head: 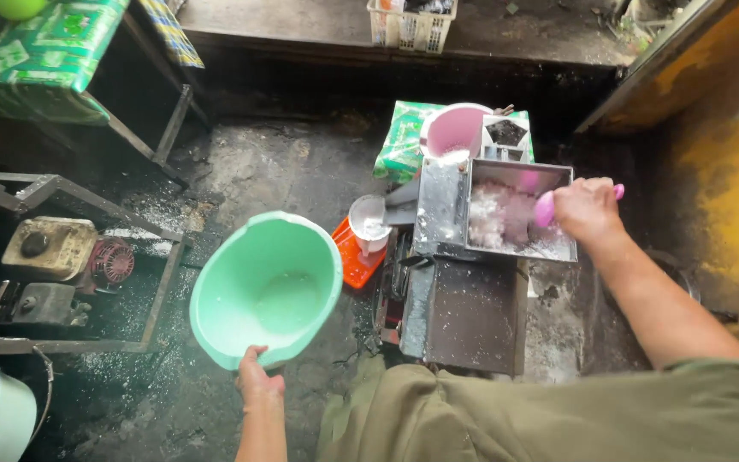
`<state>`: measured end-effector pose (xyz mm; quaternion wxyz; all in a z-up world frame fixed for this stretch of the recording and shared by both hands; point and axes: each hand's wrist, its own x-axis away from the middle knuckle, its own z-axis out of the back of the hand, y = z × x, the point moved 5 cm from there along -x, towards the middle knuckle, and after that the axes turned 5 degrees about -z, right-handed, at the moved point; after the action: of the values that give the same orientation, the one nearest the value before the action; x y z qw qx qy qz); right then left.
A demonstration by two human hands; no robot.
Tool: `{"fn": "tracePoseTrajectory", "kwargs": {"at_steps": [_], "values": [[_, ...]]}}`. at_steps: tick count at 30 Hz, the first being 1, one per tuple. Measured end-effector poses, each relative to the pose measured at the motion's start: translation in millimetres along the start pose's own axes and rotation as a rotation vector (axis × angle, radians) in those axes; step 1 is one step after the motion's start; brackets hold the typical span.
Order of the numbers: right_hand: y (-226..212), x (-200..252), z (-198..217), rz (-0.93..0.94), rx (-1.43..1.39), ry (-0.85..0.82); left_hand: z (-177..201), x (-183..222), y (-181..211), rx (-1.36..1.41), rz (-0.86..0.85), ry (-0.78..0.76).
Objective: Mix white powder in a basin and feed it into a processing machine using a scoop
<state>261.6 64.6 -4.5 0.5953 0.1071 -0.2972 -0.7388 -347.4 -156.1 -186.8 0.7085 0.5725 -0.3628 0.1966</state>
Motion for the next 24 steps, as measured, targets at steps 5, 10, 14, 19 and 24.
{"fn": "tracePoseTrajectory", "kwargs": {"at_steps": [5,10,14,19,24], "values": [[-45.8,-11.6,-53.7,0.185,0.039,0.046,1.8,6.4,4.6,0.076,0.003,-0.002],[-42.7,12.1,-21.0,0.228,0.000,-0.070,6.9,0.6,6.7,0.082,0.019,-0.093],[-6.2,-16.7,-25.7,0.052,-0.011,0.107,12.2,-7.3,4.0,0.095,0.017,-0.003],[-45.0,0.6,-56.0,0.186,0.093,-0.055,12.2,-1.5,-2.2,0.114,0.047,-0.007],[-20.1,42.8,44.1,-0.016,-0.138,-0.333,6.6,13.2,10.2,0.154,0.014,-0.030]]}}
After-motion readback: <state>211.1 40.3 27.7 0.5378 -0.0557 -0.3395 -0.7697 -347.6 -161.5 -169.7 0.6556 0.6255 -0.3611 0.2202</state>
